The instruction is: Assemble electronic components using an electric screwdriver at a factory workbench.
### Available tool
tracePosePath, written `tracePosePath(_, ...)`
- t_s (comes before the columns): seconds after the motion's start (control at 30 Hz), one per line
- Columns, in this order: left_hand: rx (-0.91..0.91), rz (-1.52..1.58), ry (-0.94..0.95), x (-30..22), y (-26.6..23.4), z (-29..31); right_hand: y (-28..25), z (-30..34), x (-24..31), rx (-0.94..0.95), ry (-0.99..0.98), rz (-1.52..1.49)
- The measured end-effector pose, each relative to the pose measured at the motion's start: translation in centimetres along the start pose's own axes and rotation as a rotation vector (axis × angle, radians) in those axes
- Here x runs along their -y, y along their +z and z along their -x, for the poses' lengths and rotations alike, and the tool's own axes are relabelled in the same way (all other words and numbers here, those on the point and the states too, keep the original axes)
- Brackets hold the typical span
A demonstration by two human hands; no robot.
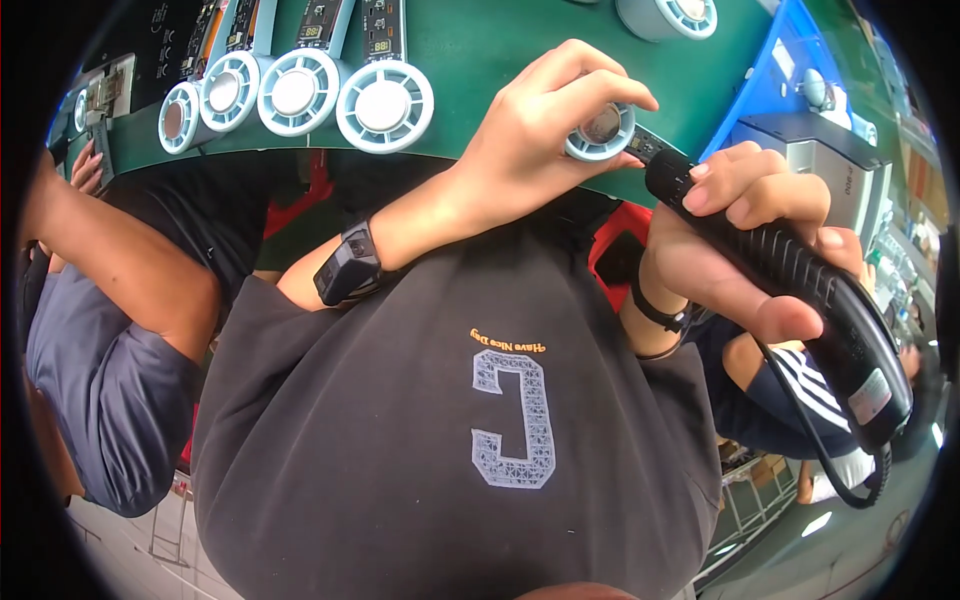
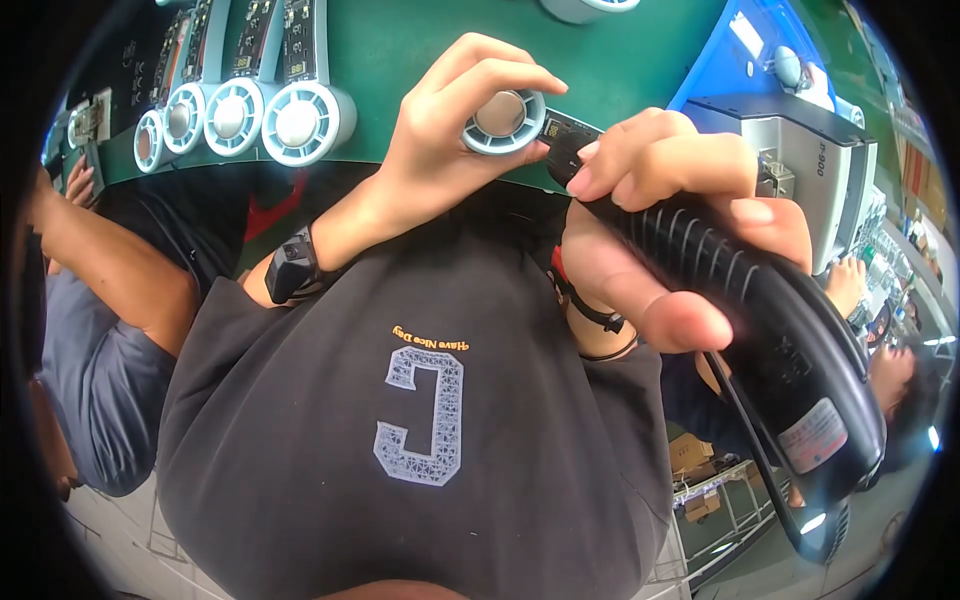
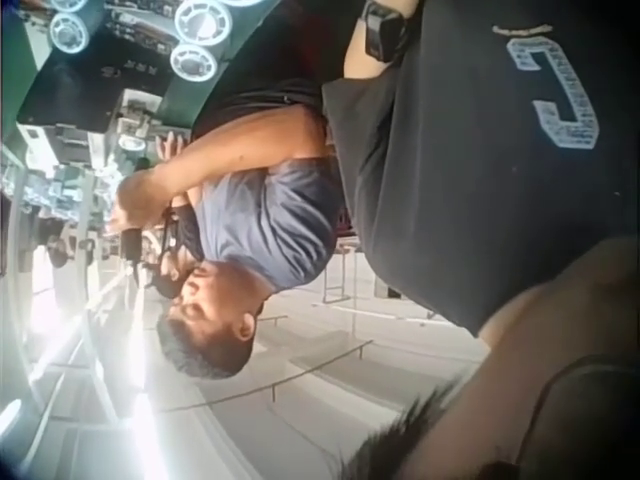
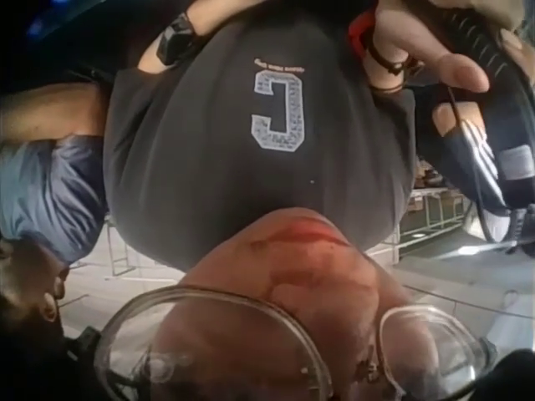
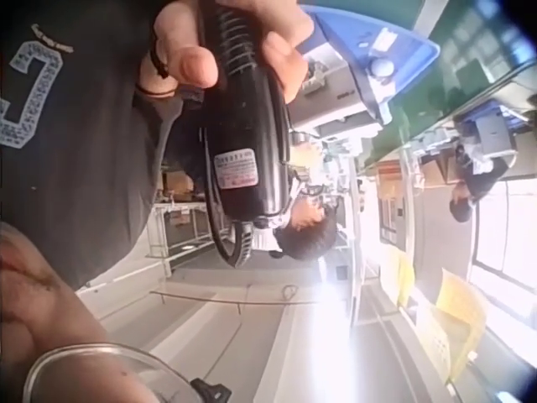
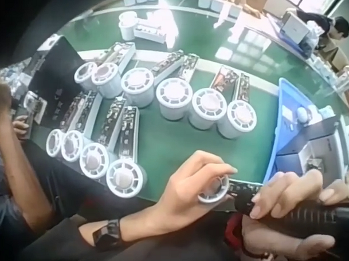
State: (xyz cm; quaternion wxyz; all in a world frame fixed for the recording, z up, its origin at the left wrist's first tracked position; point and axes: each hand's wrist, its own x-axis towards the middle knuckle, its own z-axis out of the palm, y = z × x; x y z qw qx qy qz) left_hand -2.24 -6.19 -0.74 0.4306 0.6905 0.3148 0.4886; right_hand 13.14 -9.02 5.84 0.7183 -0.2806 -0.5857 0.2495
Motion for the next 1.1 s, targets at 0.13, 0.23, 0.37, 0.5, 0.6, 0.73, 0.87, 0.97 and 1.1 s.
tracePosePath(0.13, -0.018, -0.029, 0.012, 0.2, 0.1, 0.1, 1.2, 0.5, -0.3, -0.154, -0.043, 0.134)
tracePosePath(0.23, -0.018, -0.043, 0.025, 0.1, 0.1, -0.1, 2.7, 0.9, 0.1, -0.283, -0.134, 0.342)
tracePosePath(0.37, -0.029, -0.062, 0.044, -0.2, 0.2, -0.2, 2.7, 0.6, 0.3, -0.305, -0.190, 0.533)
tracePosePath(0.5, -0.018, -0.045, 0.027, -0.4, 0.1, -0.5, 1.2, 0.2, 0.3, -0.182, -0.069, 0.028)
tracePosePath(0.6, -0.007, -0.063, 0.006, -0.6, 0.1, -0.6, -0.1, 0.0, 0.3, 0.221, -0.131, 0.068)
tracePosePath(0.73, 0.029, -0.265, 0.010, -1.5, -0.5, -0.5, -0.7, -0.4, 0.5, 0.129, -0.046, 0.182)
tracePosePath(0.87, 0.084, -0.527, 0.113, -2.8, -1.0, -1.1, -0.4, -0.6, 1.1, -0.014, 0.090, 0.306)
tracePosePath(0.97, 0.004, -0.701, 0.183, -2.1, -1.5, -1.6, 0.6, -1.1, 2.6, -0.505, -0.271, -0.044)
tracePosePath(1.1, -0.044, -1.021, 0.259, -1.7, -2.4, -3.0, -5.8, 0.0, 4.3, -0.342, -0.406, 0.004)
